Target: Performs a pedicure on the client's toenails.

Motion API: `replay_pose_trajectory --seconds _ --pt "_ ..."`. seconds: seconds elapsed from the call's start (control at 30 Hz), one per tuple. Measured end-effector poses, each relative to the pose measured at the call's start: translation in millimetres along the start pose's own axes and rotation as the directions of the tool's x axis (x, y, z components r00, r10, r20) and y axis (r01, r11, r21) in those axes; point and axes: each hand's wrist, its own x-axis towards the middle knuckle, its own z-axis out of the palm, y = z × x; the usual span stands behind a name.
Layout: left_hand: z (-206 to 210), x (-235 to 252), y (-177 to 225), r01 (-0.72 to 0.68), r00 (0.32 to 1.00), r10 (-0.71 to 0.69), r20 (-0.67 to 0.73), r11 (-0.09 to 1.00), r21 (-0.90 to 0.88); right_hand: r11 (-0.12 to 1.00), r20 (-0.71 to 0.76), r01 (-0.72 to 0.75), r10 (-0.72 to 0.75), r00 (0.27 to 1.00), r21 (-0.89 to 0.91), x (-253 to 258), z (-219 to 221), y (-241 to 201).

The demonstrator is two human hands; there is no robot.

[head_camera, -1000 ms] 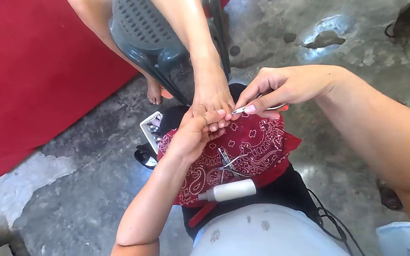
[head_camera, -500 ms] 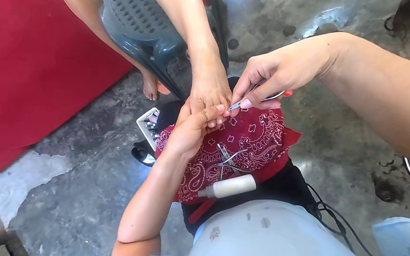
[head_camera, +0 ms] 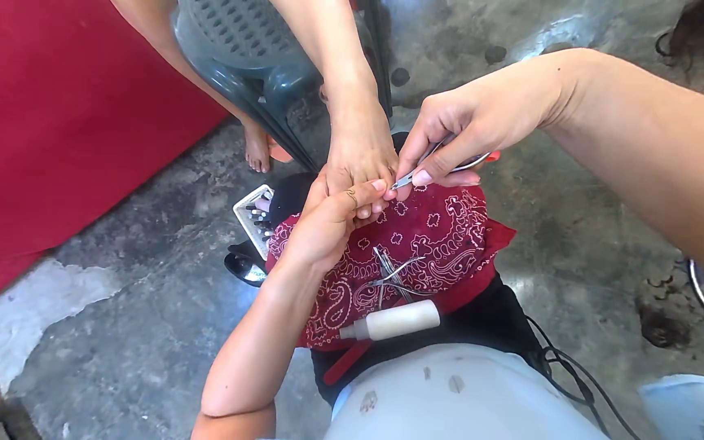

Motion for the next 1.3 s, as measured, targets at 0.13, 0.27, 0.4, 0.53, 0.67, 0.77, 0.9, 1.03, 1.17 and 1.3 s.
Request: replay_pose_trajectory --seconds 0.13,0.27,0.4,0.53,0.67,0.77,0.9,1.03,1.17,1.3 --pt "-1 1 0 0.002 1.000 -0.002 0.012 1.000 -0.004 0.996 -0.028 -0.067 0.068 0.997 0.055 -2 1 -4" --pt "-1 0 0 0.000 1.000 0.000 0.012 1.000 0.000 0.999 0.012 0.007 -0.007 1.000 0.035 1 -3 2" --pt "-3 2 0 -0.017 0.999 0.016 0.035 1.000 0.019 0.998 0.044 -0.004 0.007 0.999 -0.064 7 -6 -5" --pt "-2 1 0 -0.015 0.999 0.015 0.031 1.000 0.006 0.997 0.029 -0.049 0.051 0.998 -0.054 6 -5 -9" --pt "-2 0 -1 0.014 1.000 -0.013 0.022 0.999 -0.046 1.000 0.006 -0.003 0.003 1.000 -0.026 1 -3 -2" --pt "-2 0 -1 0.040 0.999 -0.037 0.036 0.995 -0.093 0.996 -0.092 0.075 -0.069 0.993 0.056 -4 3 3" --pt "2 -1 0 0.082 0.996 -0.079 0.029 0.986 -0.144 0.840 -0.571 0.515 -0.341 0.747 0.171 7 26 4" --pt "3 -10 -5 0.020 1.000 -0.017 0.024 0.991 -0.129 0.762 -0.607 0.596 -0.355 0.711 0.252 23 70 10" --pt "1 -4 -4 0.017 1.000 -0.014 0.026 0.993 -0.117 0.829 -0.383 0.450 -0.318 0.868 0.333 3 60 30" --pt "2 1 -4 0.020 1.000 -0.019 0.009 0.994 -0.104 0.922 -0.307 0.227 -0.129 0.943 0.312 -12 45 34"
